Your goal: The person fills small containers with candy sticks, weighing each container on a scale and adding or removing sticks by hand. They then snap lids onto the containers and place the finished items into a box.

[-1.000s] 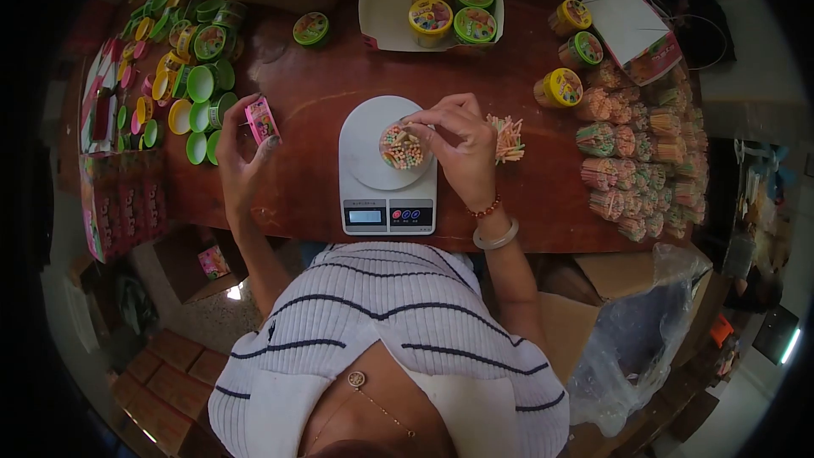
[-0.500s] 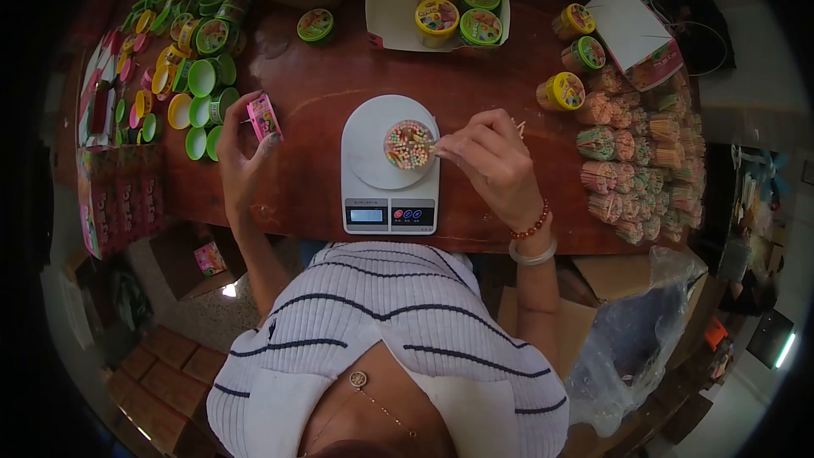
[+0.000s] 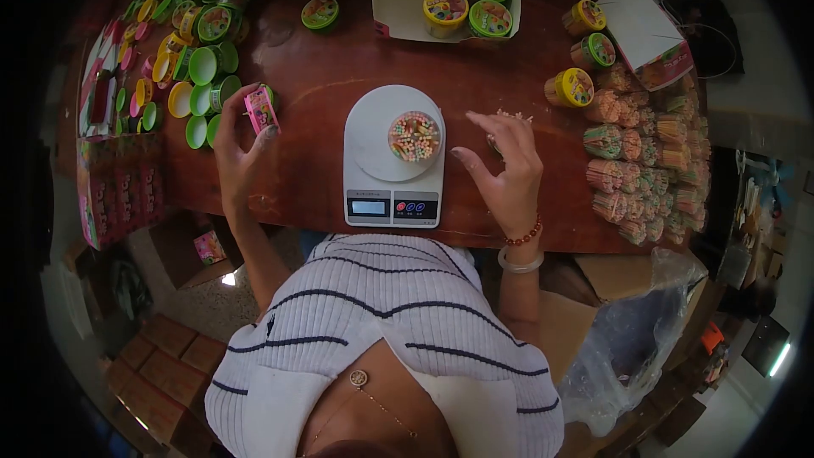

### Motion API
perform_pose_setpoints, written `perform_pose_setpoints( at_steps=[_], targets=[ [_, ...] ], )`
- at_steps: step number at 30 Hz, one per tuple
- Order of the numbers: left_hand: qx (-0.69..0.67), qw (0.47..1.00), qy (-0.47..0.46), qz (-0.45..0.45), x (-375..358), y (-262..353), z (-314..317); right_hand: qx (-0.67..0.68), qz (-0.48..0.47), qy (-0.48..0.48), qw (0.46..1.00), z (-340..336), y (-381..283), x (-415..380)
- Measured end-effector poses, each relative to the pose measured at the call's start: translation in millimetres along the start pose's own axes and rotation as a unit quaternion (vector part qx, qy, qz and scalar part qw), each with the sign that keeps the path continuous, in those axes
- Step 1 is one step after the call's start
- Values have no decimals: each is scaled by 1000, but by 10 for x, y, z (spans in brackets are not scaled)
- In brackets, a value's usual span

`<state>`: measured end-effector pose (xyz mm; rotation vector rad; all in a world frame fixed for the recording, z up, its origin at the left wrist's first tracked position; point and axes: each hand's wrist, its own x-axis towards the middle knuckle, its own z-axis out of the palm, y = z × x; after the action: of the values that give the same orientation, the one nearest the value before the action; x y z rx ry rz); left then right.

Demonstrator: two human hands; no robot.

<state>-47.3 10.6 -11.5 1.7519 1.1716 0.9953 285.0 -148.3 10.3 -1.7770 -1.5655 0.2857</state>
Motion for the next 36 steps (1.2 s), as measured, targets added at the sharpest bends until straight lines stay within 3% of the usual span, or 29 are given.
perform_pose_setpoints(
  at_steps=[2, 4, 10, 19, 20, 21, 23, 25, 27, 29, 31, 32, 33, 35, 36],
  targets=[
    [-1, 1000, -9, -19, 0, 11, 20, -3, -1, 10, 1000, 73, 43, -108],
    [14, 1000, -10, -6, 13, 96, 62, 50, 88, 2, 995, 152, 45, -209],
    [-4, 999, -38, -3, 42, 166, 155, 155, 86, 33, 984, 451, 162, -343],
    [24, 987, -129, 95, 64, 336, 480, 88, -11, -5, 996, 655, 6, -75],
    [25, 984, -149, 95, 60, 404, 540, 155, 67, -27, 985, 724, 6, -85],
    [25, 976, -179, 119, 69, 469, 608, 154, 65, -24, 986, 695, -41, -78],
    [42, 956, -208, 201, 104, 571, 719, 89, -73, 6, 993, 554, -189, -12],
    [-18, 955, -221, 195, 83, 590, 813, 107, -81, 10, 991, 530, -212, 37],
    [18, 957, -218, 193, 103, 668, 882, 154, -67, 5, 986, 598, -164, 104],
    [-35, 957, -197, 209, 106, 632, 986, 177, -42, 6, 983, 521, -252, 116],
    [-81, 968, -162, 172, 74, 642, 999, 206, -43, -3, 978, 471, -310, 115],
    [-96, 970, -167, 150, 68, 688, 984, 347, 45, 11, 937, 566, -303, 46],
    [-95, 969, -168, 153, 46, 690, 993, 348, 42, 14, 936, 535, -289, 54],
    [-140, 976, -153, 65, 11, 642, 1051, 171, -90, 40, 980, 434, -288, 108],
    [-131, 980, -128, 76, 16, 629, 1111, 115, -122, 54, 984, 427, -313, 120]
  ],
)
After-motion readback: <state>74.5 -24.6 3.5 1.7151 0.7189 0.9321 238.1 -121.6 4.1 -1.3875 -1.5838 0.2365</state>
